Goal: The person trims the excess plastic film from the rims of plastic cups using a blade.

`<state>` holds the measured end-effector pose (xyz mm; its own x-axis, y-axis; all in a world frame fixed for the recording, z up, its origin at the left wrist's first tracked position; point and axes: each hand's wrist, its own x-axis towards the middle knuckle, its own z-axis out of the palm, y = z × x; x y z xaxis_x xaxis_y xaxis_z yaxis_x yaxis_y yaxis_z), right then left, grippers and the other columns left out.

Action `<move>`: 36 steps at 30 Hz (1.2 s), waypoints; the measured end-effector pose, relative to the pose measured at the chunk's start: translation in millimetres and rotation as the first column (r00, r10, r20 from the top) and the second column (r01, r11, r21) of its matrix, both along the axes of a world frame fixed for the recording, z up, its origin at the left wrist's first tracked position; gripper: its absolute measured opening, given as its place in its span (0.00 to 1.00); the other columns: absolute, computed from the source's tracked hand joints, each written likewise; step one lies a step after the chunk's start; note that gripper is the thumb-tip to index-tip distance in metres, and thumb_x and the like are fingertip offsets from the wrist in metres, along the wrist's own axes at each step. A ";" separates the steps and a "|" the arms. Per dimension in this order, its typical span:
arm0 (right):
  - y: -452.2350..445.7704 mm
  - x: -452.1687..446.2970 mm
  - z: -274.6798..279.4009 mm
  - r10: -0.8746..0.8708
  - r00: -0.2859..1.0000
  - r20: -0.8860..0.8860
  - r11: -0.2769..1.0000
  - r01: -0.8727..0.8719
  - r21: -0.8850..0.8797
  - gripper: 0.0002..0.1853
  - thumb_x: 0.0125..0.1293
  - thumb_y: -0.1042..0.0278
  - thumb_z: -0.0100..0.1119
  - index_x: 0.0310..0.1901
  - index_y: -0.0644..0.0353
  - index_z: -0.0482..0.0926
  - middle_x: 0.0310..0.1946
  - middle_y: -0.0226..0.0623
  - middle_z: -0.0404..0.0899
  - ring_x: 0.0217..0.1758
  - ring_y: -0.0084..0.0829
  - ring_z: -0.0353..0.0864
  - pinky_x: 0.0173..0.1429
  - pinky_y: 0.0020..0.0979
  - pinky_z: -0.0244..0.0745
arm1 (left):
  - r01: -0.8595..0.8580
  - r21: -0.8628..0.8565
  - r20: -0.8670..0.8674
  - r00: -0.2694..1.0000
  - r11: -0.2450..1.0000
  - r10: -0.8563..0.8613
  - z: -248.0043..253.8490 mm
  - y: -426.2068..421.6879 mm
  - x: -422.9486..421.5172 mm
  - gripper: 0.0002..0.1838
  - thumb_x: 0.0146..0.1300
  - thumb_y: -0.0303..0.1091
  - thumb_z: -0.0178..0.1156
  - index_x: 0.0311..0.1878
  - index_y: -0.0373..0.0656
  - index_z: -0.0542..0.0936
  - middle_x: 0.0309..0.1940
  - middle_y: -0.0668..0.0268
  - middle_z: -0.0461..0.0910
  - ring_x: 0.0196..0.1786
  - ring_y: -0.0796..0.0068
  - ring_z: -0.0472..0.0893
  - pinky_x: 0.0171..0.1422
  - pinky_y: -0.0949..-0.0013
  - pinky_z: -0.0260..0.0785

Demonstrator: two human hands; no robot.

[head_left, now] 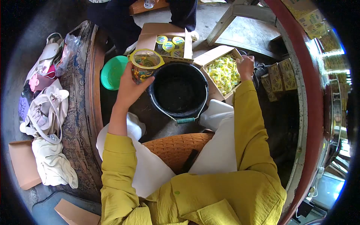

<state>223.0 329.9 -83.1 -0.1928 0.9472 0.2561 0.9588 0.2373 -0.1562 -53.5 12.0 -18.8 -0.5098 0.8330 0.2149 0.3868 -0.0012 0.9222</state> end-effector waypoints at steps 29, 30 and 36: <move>-158.9 -111.6 123.9 0.344 0.175 -0.923 0.665 -0.739 0.108 0.28 0.52 0.84 0.55 0.56 0.59 0.60 0.32 0.32 0.70 0.32 0.20 0.73 0.36 0.20 0.70 | -0.023 0.295 0.084 0.996 0.955 -0.002 38.4 1.2 31.7 0.32 0.43 0.29 0.68 0.51 0.37 0.63 0.43 0.61 0.72 0.50 0.71 0.72 0.54 0.69 0.64; -167.0 -111.4 127.3 0.338 0.146 -0.930 0.659 -0.742 0.124 0.29 0.52 0.84 0.55 0.57 0.59 0.59 0.32 0.32 0.70 0.32 0.20 0.73 0.36 0.20 0.70 | -0.036 0.284 0.079 0.997 0.958 0.014 37.5 0.0 32.8 0.32 0.43 0.29 0.68 0.52 0.37 0.63 0.44 0.61 0.71 0.50 0.71 0.72 0.54 0.69 0.64; -196.1 -106.7 138.9 0.464 0.065 -0.884 0.629 -0.726 0.277 0.18 0.51 0.83 0.57 0.47 0.65 0.71 0.29 0.32 0.72 0.31 0.20 0.73 0.33 0.20 0.70 | -0.063 0.268 0.170 0.985 0.961 0.017 37.4 0.1 45.0 0.34 0.45 0.29 0.67 0.54 0.37 0.59 0.49 0.59 0.68 0.52 0.71 0.70 0.55 0.70 0.63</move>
